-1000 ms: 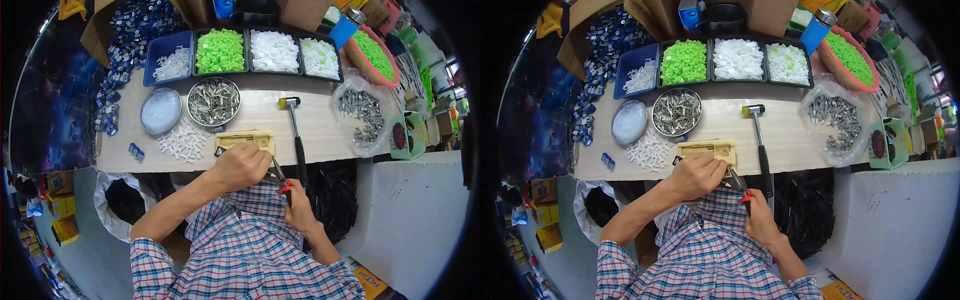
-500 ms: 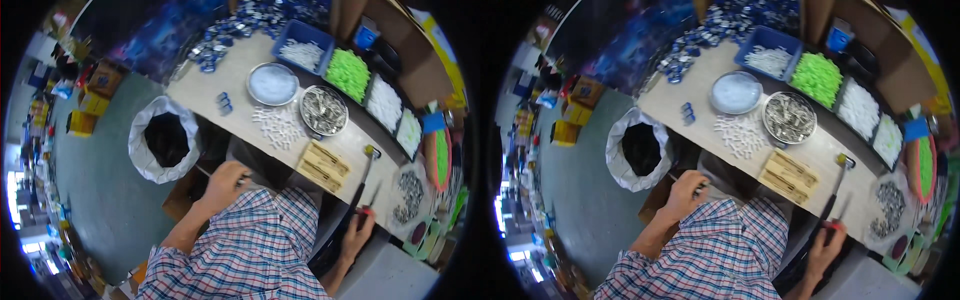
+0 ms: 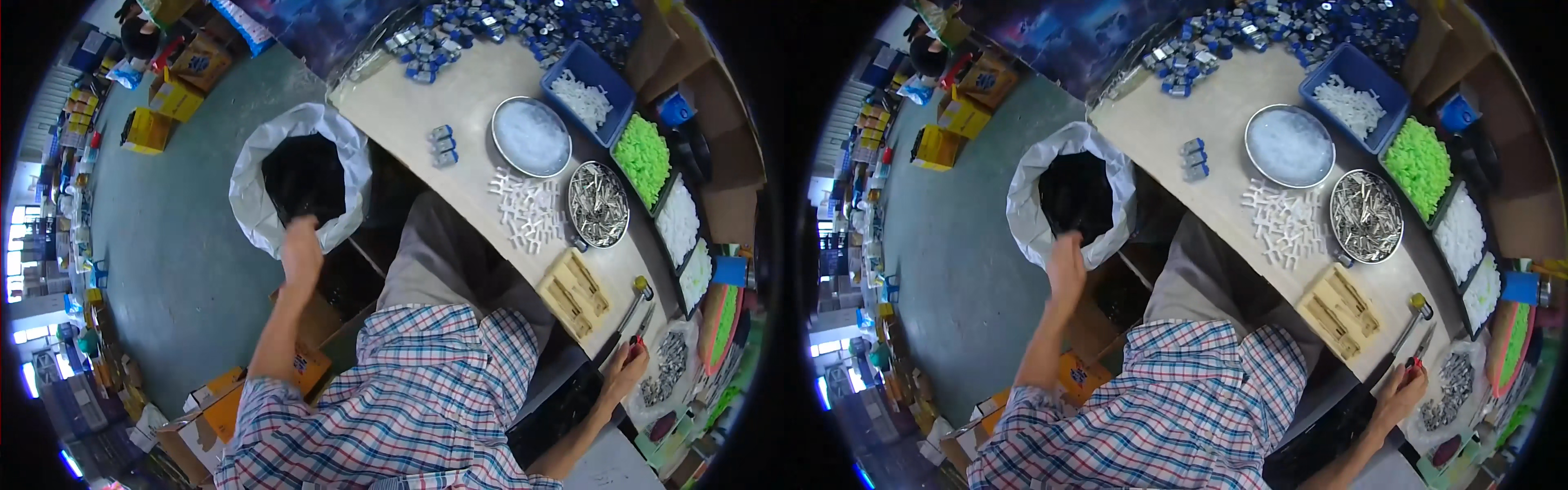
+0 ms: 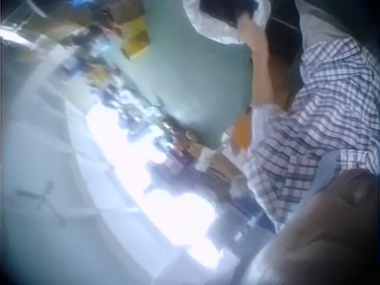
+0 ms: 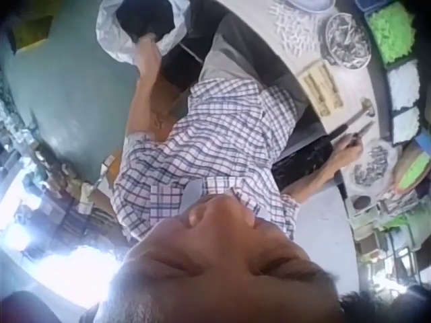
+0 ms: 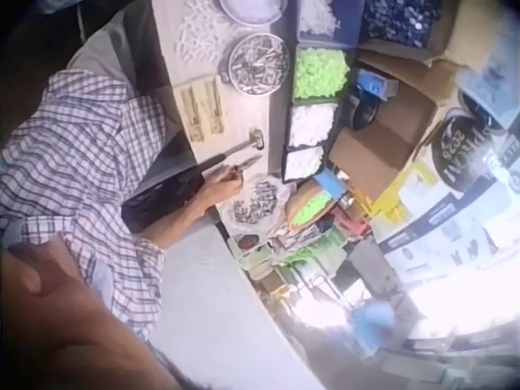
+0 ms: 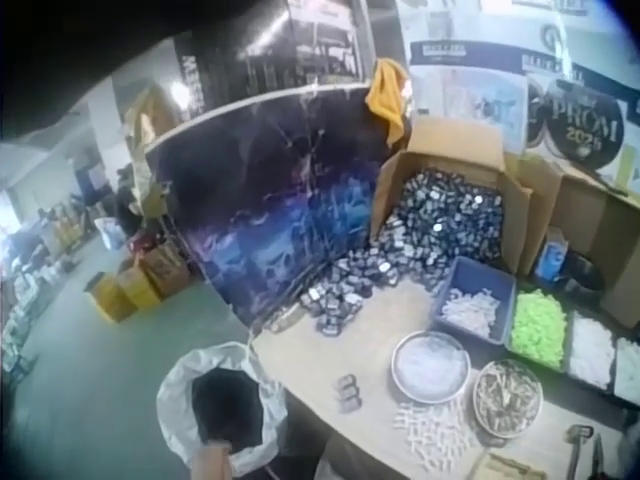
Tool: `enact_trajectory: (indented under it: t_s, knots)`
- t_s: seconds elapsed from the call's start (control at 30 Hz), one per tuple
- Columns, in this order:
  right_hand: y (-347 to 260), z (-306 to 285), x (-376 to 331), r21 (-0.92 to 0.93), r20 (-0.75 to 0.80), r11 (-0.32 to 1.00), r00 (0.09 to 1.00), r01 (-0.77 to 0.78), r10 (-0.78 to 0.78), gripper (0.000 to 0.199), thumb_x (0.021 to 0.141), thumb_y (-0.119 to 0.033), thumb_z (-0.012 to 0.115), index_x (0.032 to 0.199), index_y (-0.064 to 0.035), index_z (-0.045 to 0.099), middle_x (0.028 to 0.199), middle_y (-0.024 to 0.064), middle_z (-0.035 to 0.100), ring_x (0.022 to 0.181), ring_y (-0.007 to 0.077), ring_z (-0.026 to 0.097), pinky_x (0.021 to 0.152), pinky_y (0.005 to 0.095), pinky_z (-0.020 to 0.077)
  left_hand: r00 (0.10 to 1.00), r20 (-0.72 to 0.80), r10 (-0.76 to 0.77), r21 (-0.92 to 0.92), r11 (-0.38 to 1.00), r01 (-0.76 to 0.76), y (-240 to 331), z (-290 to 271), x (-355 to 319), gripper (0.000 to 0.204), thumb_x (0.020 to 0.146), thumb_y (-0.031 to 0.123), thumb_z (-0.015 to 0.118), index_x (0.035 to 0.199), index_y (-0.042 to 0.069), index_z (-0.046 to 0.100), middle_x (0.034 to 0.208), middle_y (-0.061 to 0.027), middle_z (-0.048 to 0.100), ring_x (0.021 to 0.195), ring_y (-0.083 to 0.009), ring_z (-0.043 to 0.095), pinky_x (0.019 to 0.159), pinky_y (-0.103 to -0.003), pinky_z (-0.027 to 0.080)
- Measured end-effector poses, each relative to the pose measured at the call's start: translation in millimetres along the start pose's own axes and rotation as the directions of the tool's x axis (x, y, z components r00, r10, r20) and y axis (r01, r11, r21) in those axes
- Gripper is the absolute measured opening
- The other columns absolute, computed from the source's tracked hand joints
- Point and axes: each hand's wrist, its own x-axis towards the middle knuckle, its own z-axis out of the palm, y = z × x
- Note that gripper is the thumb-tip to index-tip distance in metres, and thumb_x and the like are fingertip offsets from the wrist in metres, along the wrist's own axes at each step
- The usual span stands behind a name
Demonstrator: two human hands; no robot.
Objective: Assembling small mechanical components using a wooden jig, a small hammer, and various plastic and metal parts at a workbench.
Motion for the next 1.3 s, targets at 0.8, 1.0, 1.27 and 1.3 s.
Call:
enact_trajectory:
  t_s: [0.8,1.0,1.27,1.3]
  knots:
    - [-47.5,-39.7,-24.8,0.011,-0.212,0.997,0.974,0.081,-0.076,0.024,0.104,-0.009,0.057,0.121,0.0063,0.064,0.133,0.0165,0.059,0.115,0.0256,0.062,0.099,0.0363,0.0491,0.941,0.262,-0.215,0.252,0.956,0.149,-130.4,120.9,77.2,0.047,0.081,0.000,0.062,0.126,-0.005,0.047,0.114,-0.0266,0.060,0.111,-0.0461,0.054,0.098,-0.052,0.048]
    - [-53.2,-30.1,-7.8,-0.004,-0.250,0.975,0.943,0.224,-0.218,0.020,0.103,-0.006,0.059,0.117,0.0057,0.068,0.128,0.0157,0.063,0.116,0.0256,0.062,0.100,0.0365,0.0489,0.967,0.009,-0.255,-0.011,0.967,0.256,-110.3,47.7,86.8,0.049,0.092,0.008,0.057,0.137,-0.007,0.043,0.125,-0.0342,0.058,0.115,-0.0546,0.054,0.100,-0.053,0.046]
    - [-137.6,-22.3,-30.7,0.450,-0.329,0.826,0.923,0.338,-0.199,0.018,0.101,0.003,0.051,0.113,0.0043,0.064,0.118,0.0160,0.064,0.113,0.0280,0.060,0.101,0.0384,0.0466,0.818,0.289,-0.497,-0.957,-0.151,0.247,83.9,-25.6,117.7,0.034,0.101,0.009,0.053,0.134,0.002,0.053,0.099,-0.0097,0.063,0.087,-0.0186,0.062,0.077,-0.031,0.051]
    - [-161.0,-15.2,-40.1,0.595,-0.307,0.721,0.929,0.356,-0.206,0.018,0.099,0.003,0.052,0.113,0.0034,0.063,0.112,0.0151,0.064,0.105,0.0267,0.062,0.096,0.0368,0.0480,0.860,0.336,-0.385,-0.938,-0.225,0.265,120.1,-25.0,112.6,0.035,0.101,0.009,0.052,0.136,0.002,0.051,0.101,-0.0105,0.062,0.089,-0.0195,0.061,0.078,-0.032,0.051]
